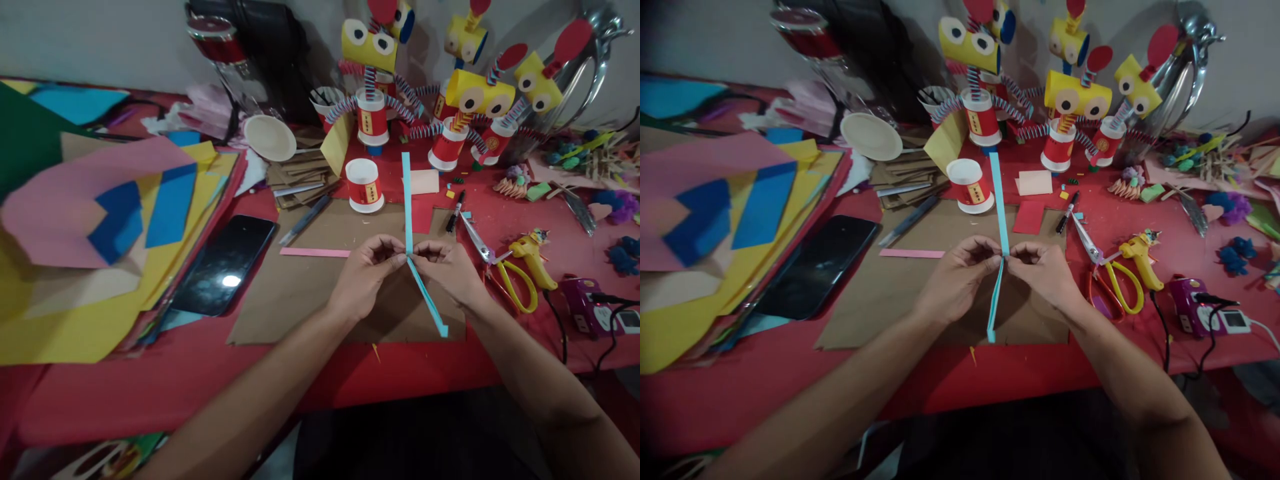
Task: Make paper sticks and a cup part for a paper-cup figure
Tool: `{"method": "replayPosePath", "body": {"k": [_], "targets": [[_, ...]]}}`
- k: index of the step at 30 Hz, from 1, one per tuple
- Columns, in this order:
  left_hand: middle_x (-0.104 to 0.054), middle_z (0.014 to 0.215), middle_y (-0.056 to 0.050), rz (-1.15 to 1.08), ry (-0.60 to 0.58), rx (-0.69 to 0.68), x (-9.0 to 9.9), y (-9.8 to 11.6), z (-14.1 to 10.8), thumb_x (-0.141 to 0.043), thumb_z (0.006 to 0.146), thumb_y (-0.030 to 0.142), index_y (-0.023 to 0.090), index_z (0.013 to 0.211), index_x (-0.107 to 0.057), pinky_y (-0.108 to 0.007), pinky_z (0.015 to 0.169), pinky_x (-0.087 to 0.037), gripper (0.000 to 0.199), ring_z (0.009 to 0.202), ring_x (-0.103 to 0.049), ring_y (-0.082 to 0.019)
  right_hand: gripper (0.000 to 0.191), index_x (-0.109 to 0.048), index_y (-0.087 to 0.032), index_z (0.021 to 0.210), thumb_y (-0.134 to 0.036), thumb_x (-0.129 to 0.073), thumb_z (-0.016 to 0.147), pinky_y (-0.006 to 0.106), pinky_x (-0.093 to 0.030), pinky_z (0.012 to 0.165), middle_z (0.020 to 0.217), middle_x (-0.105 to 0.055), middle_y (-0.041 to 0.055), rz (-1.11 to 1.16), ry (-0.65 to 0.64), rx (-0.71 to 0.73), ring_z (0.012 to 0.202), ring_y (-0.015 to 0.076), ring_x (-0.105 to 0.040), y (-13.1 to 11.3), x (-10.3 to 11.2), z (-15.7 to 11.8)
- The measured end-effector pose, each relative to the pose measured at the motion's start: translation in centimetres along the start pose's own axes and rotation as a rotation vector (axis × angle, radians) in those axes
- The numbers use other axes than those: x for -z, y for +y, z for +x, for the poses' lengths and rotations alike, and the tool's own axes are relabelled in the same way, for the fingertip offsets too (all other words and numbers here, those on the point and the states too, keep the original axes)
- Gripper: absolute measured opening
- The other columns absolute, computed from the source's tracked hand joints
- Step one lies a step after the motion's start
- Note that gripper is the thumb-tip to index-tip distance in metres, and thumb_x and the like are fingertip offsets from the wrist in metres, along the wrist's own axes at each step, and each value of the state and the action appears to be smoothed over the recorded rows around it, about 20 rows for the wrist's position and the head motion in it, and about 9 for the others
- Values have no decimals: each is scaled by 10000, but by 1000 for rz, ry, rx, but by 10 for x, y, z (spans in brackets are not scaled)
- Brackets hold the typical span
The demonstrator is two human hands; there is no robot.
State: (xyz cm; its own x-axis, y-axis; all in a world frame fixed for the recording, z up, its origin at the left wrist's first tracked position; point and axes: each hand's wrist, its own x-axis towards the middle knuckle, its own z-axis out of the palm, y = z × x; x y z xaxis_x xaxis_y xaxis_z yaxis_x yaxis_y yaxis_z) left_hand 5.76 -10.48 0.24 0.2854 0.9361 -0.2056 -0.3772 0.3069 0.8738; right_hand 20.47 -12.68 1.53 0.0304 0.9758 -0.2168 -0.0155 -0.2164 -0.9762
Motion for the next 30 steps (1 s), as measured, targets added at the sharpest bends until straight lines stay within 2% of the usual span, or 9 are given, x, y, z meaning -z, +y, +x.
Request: {"method": "replayPosePath", "body": {"k": [4, 9, 14, 18, 24, 30], "targets": [[-648, 759, 36, -20, -24, 21, 0, -1, 1, -848, 572, 156, 203, 745, -707, -237, 747, -479, 228, 738, -572, -94, 126, -688, -209, 677, -332, -706, 658, 277, -482, 627, 659, -661, -19, -79, 10, 90, 632, 116, -572, 0, 0, -2], [-658, 744, 30, -55, -47, 83, 1, -1, 2, -862, 579, 162, 194, 727, -704, -233, 736, -487, 219, 727, -583, -92, 127, -676, -204, 667, -331, -690, 663, 273, -487, 603, 642, -651, -18, -91, 42, 117, 619, 119, -572, -2, -2, -4], [-638, 677, 39, -138, -50, 155, -1, 3, 1, -904, 509, 185, 190, 680, -713, -209, 660, -491, 256, 650, -573, -80, 91, -672, -209, 665, -299, -673, 662, 270, -479, 591, 633, -651, -17, -111, 44, 113, 608, 120, -567, -4, -5, -7], [-650, 678, 30, -160, -33, 189, -1, 1, 1, -880, 560, 145, 181, 669, -704, -208, 660, -492, 210, 645, -583, -80, 112, -678, -211, 666, -323, -677, 655, 272, -474, 577, 641, -665, -7, -91, 69, 110, 611, 127, -574, -2, -6, -8], [-640, 682, 25, -197, 9, 222, 0, 1, 1, -823, 630, 86, 166, 675, -710, -178, 631, -476, 146, 619, -569, -61, 132, -690, -210, 700, -323, -721, 639, 275, -485, 605, 673, -675, -5, -41, 8, 63, 642, 129, -589, -5, -7, -9], [-640, 681, 25, -238, 33, 247, -1, 5, 0, -831, 625, 83, 163, 693, -700, -176, 616, -485, 168, 614, -576, -66, 274, -689, -206, 770, -388, -820, 613, 293, -515, 655, 726, -695, 4, -12, 43, 66, 679, 137, -623, -6, -9, -12]]}}
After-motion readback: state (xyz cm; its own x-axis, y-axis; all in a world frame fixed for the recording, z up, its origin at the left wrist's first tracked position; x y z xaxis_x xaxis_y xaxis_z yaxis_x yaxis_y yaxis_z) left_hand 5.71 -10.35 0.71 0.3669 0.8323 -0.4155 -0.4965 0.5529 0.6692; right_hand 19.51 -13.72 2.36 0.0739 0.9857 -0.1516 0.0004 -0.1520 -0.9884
